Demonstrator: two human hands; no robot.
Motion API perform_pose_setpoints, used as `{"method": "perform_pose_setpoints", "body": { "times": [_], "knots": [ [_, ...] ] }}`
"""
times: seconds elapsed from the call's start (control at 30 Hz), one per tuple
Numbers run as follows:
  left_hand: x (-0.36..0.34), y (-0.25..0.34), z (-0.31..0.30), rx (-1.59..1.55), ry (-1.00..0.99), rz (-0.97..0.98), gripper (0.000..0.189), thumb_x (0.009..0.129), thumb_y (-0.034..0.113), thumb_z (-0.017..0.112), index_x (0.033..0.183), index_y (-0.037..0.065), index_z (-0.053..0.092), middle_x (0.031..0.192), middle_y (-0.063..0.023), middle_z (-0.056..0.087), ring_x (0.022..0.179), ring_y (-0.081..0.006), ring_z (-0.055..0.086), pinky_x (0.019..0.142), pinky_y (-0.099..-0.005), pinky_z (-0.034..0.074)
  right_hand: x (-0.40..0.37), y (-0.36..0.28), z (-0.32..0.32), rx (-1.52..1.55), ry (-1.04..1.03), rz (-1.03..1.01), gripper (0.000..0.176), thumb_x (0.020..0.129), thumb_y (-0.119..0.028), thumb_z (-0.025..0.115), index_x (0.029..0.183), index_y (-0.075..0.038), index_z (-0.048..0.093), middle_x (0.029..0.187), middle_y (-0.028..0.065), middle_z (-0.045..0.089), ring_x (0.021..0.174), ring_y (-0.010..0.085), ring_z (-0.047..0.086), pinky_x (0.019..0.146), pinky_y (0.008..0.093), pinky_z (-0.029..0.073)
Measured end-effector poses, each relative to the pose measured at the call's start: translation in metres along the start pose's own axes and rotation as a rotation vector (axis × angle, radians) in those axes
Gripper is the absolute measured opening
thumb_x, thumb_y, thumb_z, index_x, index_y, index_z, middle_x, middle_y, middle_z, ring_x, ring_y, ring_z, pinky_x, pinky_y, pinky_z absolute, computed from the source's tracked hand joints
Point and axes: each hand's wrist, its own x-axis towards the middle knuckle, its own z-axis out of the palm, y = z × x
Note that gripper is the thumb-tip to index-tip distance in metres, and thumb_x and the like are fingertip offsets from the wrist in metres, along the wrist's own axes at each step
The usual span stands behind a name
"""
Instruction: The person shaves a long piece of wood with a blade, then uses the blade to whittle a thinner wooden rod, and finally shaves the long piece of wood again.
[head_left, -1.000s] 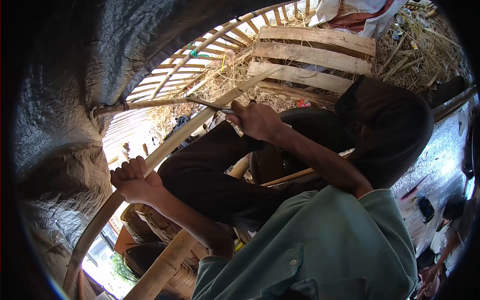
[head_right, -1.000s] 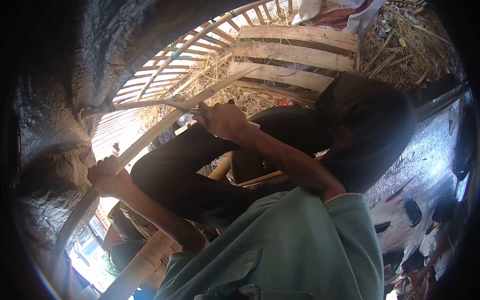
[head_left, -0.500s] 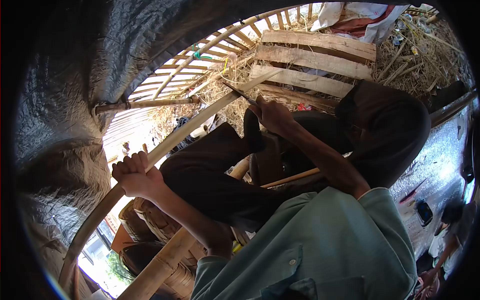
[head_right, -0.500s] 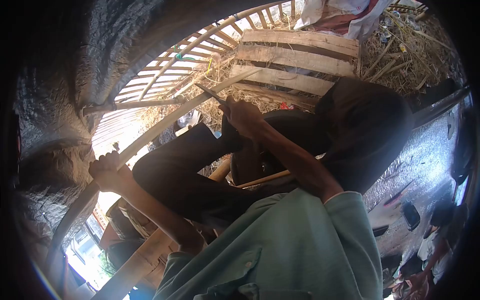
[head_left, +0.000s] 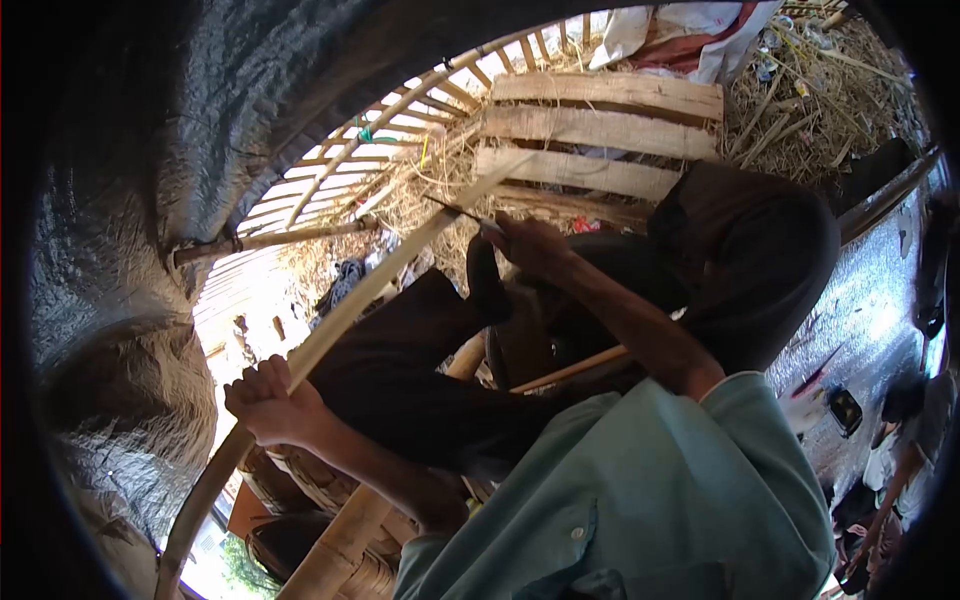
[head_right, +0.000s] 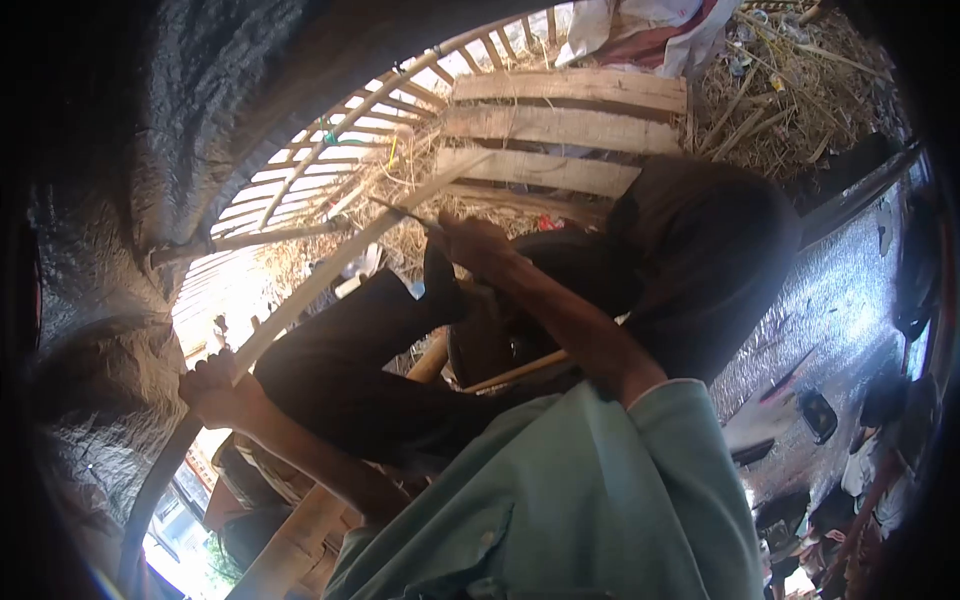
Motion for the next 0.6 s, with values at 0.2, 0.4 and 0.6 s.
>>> {"method": "perform_pose_setpoints", "body": {
  "times": [0.2,0.4,0.6],
  "knots": [
    [-0.012,0.011,0.026,-0.06,0.028,0.012,0.039,0.089,0.015,0.037,0.056,0.017,0.017,0.052,0.0029,0.009,0.044,-0.0096,0.01,0.041,-0.0248,0.016,-0.006,-0.062,-0.03,0.111,-0.06,0.02,0.039,0.091,-0.044,0.044,0.098,-0.007,0.05,0.054,0.0176,0.057,0.049,0.0377,0.058,0.043,0.0473,0.045],
    [-0.008,0.009,0.021,-0.029,-0.121,0.041,0.039,0.09,0.016,0.036,0.055,0.017,0.018,0.049,0.0031,0.011,0.042,-0.0089,0.011,0.041,-0.0244,0.016,-0.002,-0.117,-0.066,0.093,0.022,-0.234,0.04,0.09,-0.045,0.046,0.101,-0.007,0.05,0.051,0.0157,0.056,0.048,0.0366,0.058,0.042,0.0476,0.045],
    [-0.017,0.006,0.017,-0.088,-0.021,-0.007,0.039,0.089,0.018,0.038,0.055,0.018,0.019,0.049,0.0036,0.013,0.04,-0.0089,0.014,0.04,-0.0245,0.017,-0.003,-0.021,-0.014,0.031,0.022,0.026,0.037,0.091,-0.042,0.044,0.094,-0.006,0.051,0.054,0.0168,0.057,0.051,0.0382,0.059,0.045,0.0489,0.046]
  ]
}}
